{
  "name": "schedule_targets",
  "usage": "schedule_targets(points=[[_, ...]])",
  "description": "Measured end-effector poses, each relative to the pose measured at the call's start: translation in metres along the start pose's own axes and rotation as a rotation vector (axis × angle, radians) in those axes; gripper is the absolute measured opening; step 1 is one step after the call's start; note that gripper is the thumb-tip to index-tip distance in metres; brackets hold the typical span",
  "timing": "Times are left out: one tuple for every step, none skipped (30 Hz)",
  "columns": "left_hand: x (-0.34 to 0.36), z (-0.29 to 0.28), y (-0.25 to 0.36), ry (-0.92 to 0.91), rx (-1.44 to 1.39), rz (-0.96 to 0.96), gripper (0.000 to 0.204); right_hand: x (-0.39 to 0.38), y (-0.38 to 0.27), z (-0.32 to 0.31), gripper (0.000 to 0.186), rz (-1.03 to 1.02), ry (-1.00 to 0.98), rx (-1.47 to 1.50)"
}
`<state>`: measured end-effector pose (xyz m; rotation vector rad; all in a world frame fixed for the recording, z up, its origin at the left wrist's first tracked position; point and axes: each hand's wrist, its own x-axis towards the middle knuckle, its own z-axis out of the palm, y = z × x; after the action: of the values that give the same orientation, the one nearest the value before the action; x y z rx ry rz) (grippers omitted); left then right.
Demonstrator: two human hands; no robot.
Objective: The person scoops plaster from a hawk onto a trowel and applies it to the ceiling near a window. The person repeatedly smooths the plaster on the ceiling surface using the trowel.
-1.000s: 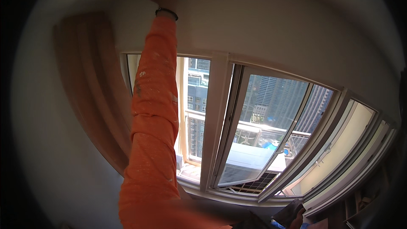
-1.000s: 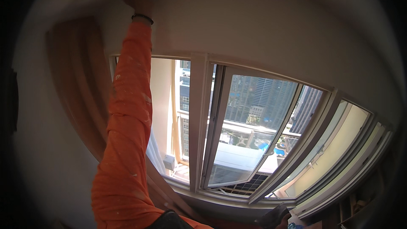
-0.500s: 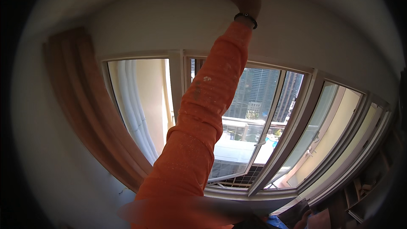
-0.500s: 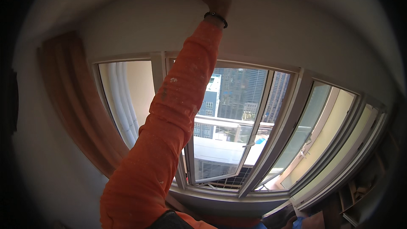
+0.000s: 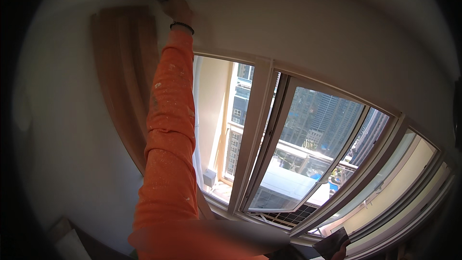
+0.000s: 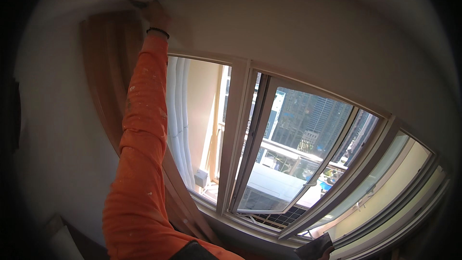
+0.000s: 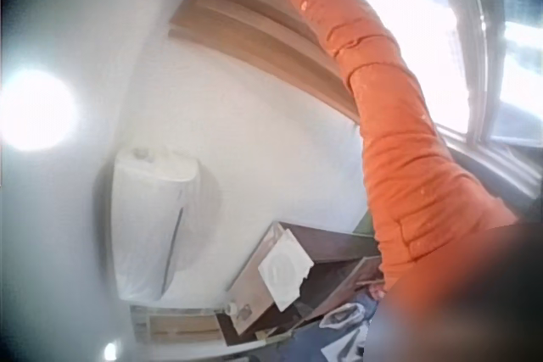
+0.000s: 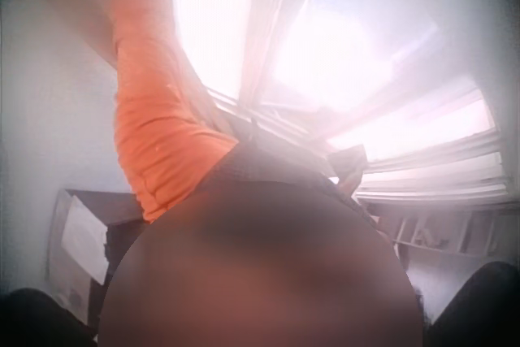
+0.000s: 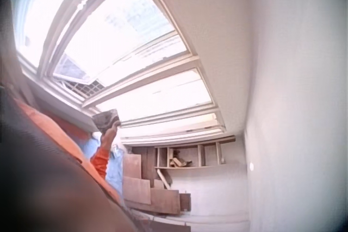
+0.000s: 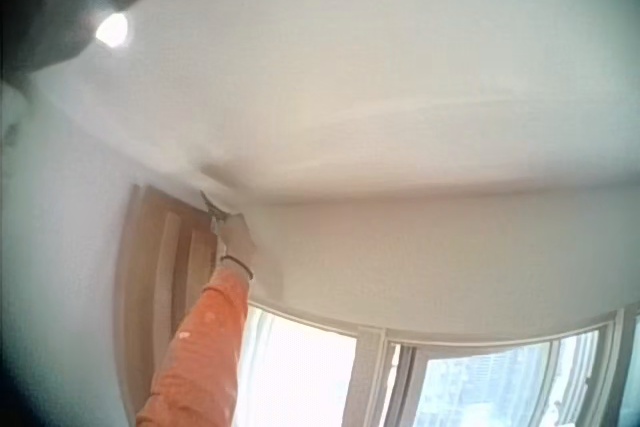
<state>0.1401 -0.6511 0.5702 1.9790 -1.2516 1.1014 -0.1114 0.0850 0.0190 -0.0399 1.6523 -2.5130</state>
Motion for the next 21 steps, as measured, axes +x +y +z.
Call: schedule_targets(points=[[0.024, 0.026, -0.011, -0.032, -0.247, 0.008, 0.038, 0.002, 0.002, 0.01, 0.057, 0.005, -0.013, -0.004], [0.037, 0.04, -0.02, -0.06, -0.502, 0.021, 0.036, 0.001, 0.004, 0.022, 0.057, 0.008, -0.02, -0.007], [0.046, 0.055, -0.026, 0.008, -0.467, 0.026, 0.034, 0.0, 0.007, 0.032, 0.057, 0.011, -0.022, -0.009], [0.056, 0.067, -0.033, 0.077, -0.433, 0.031, 0.032, -0.001, 0.01, 0.043, 0.057, 0.021, -0.027, -0.004], [0.063, 0.075, -0.04, 0.144, -0.398, 0.037, 0.029, -0.002, 0.012, 0.054, 0.057, 0.023, -0.034, -0.006], [0.062, 0.067, -0.041, 0.124, -0.316, 0.07, 0.032, -0.007, 0.015, 0.06, 0.057, 0.028, -0.025, -0.007], [0.063, 0.056, -0.041, 0.105, -0.235, 0.103, 0.034, -0.011, 0.016, 0.066, 0.057, 0.025, -0.014, -0.011], [0.061, 0.051, -0.04, 0.083, -0.15, 0.136, 0.037, -0.017, 0.017, 0.07, 0.057, 0.029, -0.008, -0.011], [0.074, 0.063, -0.039, 0.126, -0.1, 0.131, 0.038, -0.018, 0.019, 0.076, 0.057, 0.034, -0.016, -0.012], [0.094, 0.081, -0.032, 0.168, -0.053, 0.128, 0.039, -0.02, 0.021, 0.079, 0.057, 0.037, -0.02, -0.011], [0.107, 0.097, -0.017, 0.223, -0.048, 0.115, 0.039, -0.022, 0.022, 0.081, 0.057, 0.04, -0.017, -0.012], [0.117, 0.111, -0.011, 0.276, -0.037, 0.097, 0.039, -0.023, 0.022, 0.083, 0.057, 0.044, -0.021, -0.017], [0.122, 0.118, -0.003, 0.345, -0.067, 0.061, 0.039, -0.024, 0.023, 0.082, 0.057, 0.047, -0.021, -0.015], [0.124, 0.113, 0.007, 0.391, 0.062, 0.042, 0.039, -0.025, 0.024, 0.078, 0.057, 0.041, -0.013, -0.01], [0.126, 0.108, 0.015, 0.436, 0.193, 0.013, 0.039, -0.027, 0.024, 0.074, 0.057, 0.041, -0.009, -0.006], [0.128, 0.098, 0.022, 0.448, 0.494, -0.004, 0.04, -0.027, 0.024, 0.069, 0.057, 0.038, -0.01, 0.001], [0.129, 0.084, 0.032, 0.455, 0.792, -0.023, 0.04, -0.027, 0.024, 0.064, 0.057, 0.032, -0.003, 0.007], [0.123, 0.074, 0.027, 0.445, 1.119, -0.042, 0.041, -0.022, 0.026, 0.063, 0.057, 0.044, -0.018, 0.004], [0.118, 0.063, 0.018, 0.411, 1.428, -0.056, 0.039, -0.014, 0.027, 0.064, 0.057, 0.05, -0.039, 0.005], [0.089, 0.03, 0.038, 0.324, 1.793, 0.001, 0.037, -0.018, 0.025, 0.054, 0.057, 0.042, -0.011, 0.0], [0.048, -0.012, 0.059, 0.241, 2.255, 0.089, 0.035, -0.026, 0.02, 0.039, 0.058, 0.019, 0.033, 0.002]])
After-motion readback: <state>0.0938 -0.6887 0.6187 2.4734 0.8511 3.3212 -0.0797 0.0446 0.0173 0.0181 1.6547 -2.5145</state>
